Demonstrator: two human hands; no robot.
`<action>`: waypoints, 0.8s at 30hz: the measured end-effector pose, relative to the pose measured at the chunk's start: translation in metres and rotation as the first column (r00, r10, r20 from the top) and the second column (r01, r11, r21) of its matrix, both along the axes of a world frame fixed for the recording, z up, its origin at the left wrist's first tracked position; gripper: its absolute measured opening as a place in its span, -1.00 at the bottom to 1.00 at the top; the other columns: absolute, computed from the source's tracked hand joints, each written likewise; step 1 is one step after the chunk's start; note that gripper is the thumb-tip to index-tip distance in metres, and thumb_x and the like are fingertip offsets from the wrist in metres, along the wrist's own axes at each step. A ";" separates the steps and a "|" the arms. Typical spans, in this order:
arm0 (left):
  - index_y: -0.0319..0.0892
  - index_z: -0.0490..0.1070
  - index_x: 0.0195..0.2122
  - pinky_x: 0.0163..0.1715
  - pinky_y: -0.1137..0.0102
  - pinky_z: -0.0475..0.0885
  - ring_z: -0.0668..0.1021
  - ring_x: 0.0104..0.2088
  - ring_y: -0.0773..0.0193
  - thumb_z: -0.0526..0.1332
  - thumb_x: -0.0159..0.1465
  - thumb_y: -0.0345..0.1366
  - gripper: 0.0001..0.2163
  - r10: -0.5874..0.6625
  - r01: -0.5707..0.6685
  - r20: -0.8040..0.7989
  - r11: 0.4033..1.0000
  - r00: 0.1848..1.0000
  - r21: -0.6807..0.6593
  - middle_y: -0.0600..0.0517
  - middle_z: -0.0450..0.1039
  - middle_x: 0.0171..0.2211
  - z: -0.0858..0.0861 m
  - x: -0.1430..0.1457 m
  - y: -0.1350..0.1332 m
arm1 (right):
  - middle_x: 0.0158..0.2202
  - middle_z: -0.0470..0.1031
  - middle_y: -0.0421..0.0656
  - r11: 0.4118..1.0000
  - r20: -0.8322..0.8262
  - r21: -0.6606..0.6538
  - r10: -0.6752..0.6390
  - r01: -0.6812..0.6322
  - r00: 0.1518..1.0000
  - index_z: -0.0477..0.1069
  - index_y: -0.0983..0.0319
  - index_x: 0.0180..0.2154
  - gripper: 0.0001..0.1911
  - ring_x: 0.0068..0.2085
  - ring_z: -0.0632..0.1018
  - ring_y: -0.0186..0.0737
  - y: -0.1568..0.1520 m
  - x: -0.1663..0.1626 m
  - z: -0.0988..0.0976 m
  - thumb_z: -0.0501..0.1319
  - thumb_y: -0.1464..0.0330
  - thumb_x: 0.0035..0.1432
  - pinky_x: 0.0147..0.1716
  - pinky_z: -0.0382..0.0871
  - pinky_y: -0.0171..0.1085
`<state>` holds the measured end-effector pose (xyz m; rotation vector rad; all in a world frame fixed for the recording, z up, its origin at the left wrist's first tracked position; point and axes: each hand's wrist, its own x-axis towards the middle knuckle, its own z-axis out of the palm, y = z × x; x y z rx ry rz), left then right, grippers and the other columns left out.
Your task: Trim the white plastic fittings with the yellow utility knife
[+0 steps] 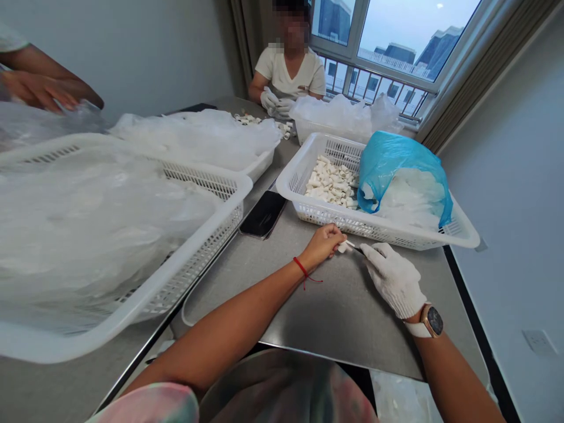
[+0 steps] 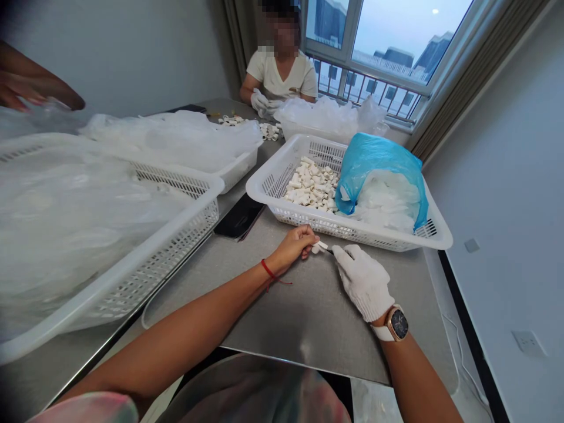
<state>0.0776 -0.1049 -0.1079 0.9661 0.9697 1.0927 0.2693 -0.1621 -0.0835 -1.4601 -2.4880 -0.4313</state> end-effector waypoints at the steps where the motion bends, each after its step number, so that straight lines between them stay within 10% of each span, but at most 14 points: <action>1: -0.17 0.24 -0.56 -0.74 0.56 0.04 0.18 -0.77 0.52 0.28 0.06 -0.34 -0.81 -0.011 0.011 -0.005 1.000 1.000 -0.009 0.22 0.20 -0.76 0.000 0.000 0.000 | -0.13 0.51 -0.11 1.000 0.001 -0.001 0.005 -0.005 1.000 0.39 0.12 0.08 -0.65 -0.32 0.49 -0.31 -0.001 0.000 0.000 -0.02 0.31 0.35 -0.47 0.13 -0.32; 24: -0.16 0.19 -0.55 -0.75 0.58 0.01 0.13 -0.81 0.54 0.21 0.17 -0.32 -0.79 0.015 -0.015 -0.062 1.000 0.998 0.014 0.24 0.17 -0.79 -0.004 0.002 -0.002 | -0.15 0.49 -0.13 0.994 -0.053 -0.052 0.089 -0.092 0.995 0.38 0.12 0.08 -0.66 -0.32 0.49 -0.30 0.000 -0.001 -0.003 0.03 0.27 0.34 -0.45 0.18 -0.31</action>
